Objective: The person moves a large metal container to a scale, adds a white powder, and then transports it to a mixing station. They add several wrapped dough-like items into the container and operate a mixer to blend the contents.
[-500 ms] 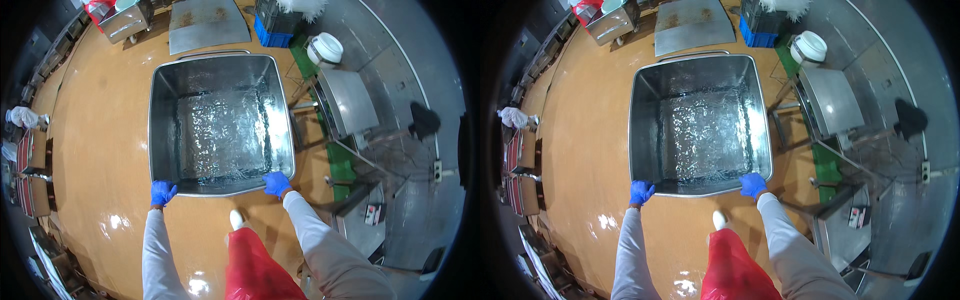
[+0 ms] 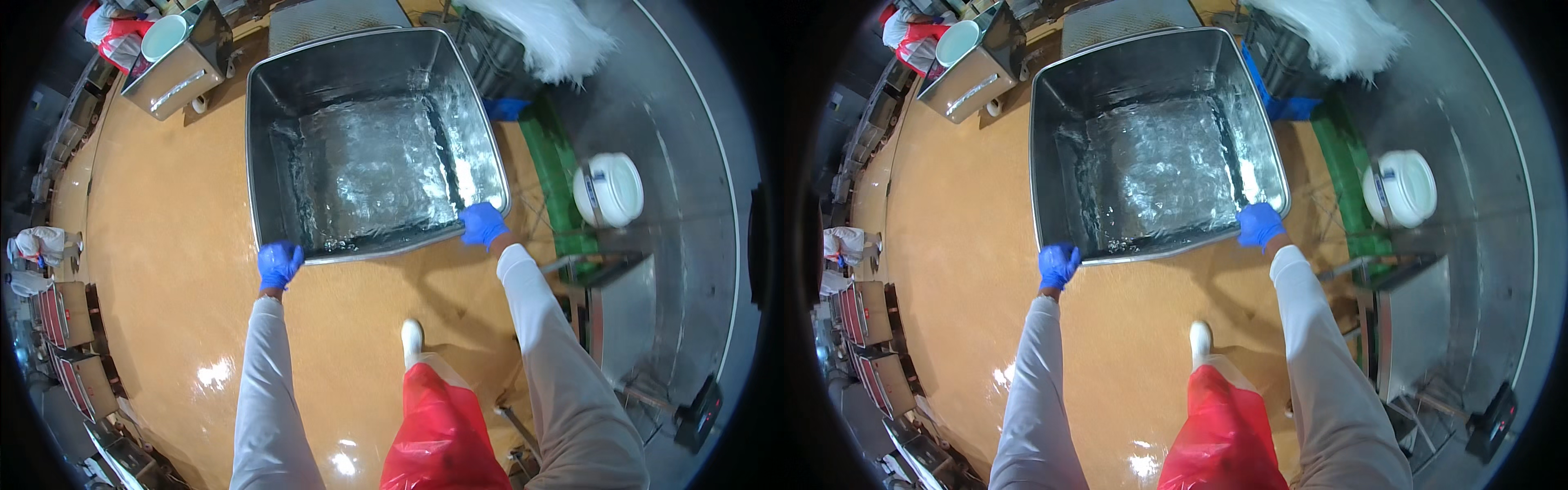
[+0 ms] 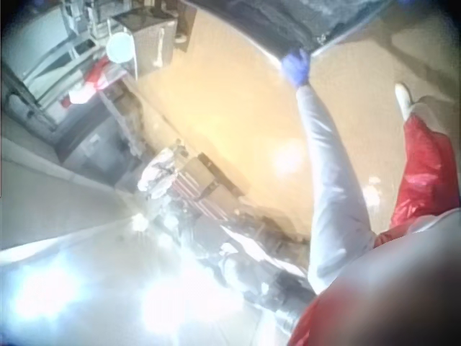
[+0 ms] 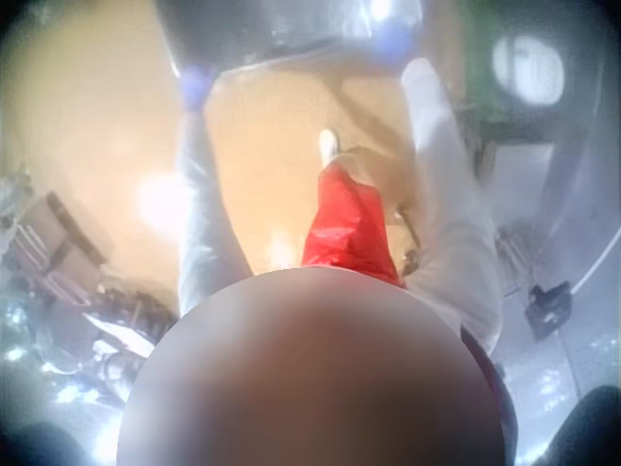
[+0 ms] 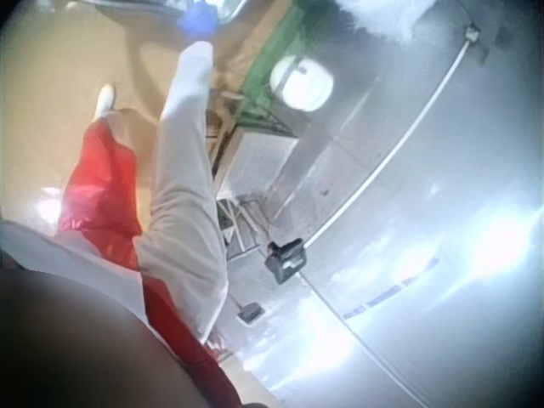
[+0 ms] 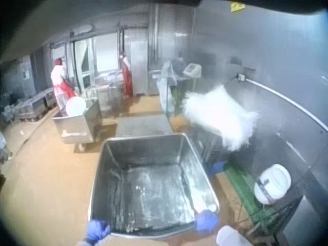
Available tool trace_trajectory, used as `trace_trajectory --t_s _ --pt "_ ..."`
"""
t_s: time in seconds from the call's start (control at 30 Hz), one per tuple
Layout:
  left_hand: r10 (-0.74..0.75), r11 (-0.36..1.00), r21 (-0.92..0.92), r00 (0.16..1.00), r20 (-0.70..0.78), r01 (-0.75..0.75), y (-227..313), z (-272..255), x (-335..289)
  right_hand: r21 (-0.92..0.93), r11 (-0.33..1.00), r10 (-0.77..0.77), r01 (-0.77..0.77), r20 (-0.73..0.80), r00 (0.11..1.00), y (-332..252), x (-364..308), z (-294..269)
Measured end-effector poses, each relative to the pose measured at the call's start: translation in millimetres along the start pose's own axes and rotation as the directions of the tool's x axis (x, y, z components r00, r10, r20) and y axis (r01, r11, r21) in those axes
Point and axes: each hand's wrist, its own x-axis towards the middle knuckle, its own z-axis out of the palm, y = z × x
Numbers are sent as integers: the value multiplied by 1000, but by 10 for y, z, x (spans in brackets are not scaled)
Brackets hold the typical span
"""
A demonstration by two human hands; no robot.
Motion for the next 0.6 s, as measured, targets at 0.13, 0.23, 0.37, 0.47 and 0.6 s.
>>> trace_trajectory --t_s 0.13,0.23,0.37,0.47,0.6 --pt "-44 999 -23 998 -46 43 -389 35 1868 -75 994 89 -84 57 994 748 1710 -490" --pt "26 1000 20 992 -120 -23 -560 136 2895 17 998 58 -56 -136 989 1193 2712 -805" --pt "76 994 -54 964 -253 -93 -905 162 3888 41 999 -12 19 -169 986 1584 3632 -928" --pt "53 998 33 980 -194 -47 -1061 -443 5030 46 988 150 -145 -143 978 1752 4467 -1820" --pt "118 992 88 937 -330 -94 -1144 -825 6219 -10 989 140 -146 -216 966 2243 5342 -2516"
